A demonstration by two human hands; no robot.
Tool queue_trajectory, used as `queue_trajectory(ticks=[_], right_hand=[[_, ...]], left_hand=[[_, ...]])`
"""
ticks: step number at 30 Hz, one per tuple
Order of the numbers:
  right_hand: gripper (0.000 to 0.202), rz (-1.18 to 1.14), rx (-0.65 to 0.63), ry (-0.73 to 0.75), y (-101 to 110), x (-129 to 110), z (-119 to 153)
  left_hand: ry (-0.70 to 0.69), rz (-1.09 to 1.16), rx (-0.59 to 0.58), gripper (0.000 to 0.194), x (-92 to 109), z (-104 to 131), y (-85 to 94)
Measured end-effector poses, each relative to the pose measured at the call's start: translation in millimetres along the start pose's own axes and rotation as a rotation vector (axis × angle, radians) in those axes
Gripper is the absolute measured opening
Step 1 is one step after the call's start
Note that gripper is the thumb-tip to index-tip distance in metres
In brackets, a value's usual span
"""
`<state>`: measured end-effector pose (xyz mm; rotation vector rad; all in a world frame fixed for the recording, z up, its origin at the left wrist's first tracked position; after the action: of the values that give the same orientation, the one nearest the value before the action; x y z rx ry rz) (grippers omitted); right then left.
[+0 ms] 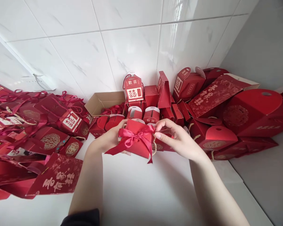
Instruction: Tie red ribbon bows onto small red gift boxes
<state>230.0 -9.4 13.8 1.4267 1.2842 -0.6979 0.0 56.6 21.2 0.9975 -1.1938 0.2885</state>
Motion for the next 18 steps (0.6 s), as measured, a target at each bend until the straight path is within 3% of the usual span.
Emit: queue_trajectory(ticks=[5, 11, 13, 15, 18], right_hand=[[0.017, -0.036, -0.195, -0.013, 4.0, -13.8, 14.9], [0.036, 0.056, -0.327, 0.127, 3.4, -34.4, 33.0], [0.031, 0.057, -0.345, 0.164, 2.9, -38.0, 37.9], [0.023, 0.083, -0.378, 0.167, 1.2, -36.2, 41.2], [0.022, 0.187, -0.465, 0.091, -4.0, -21.7, 43.0]], left_hand=[[0.025, -0.013, -0.167, 0.073, 5.4, 9.5, -24.5], [-0.112, -0.098, -0.090, 0.094, 28.6, 33.6, -33.3], [-0.174, -0.116, -0.101, 0.094, 32.0, 40.2, -36.0], [-0.184, -0.117, -0.145, 0.090, 24.9, 42.5, -42.3], [-0.093, -0.043, -0.246, 0.092, -7.8, 37.1, -59.8]])
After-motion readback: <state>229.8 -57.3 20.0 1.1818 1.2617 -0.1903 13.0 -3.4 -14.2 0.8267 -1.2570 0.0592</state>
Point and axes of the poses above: each hand's wrist, its own z-axis away from the middle knuckle, its own y-axis out of the back of the hand, x = y × z, the point moved 4 cm from there along -z, towards the middle knuckle, and after that the axes turned 3 degrees about z, right-handed, at the moved point
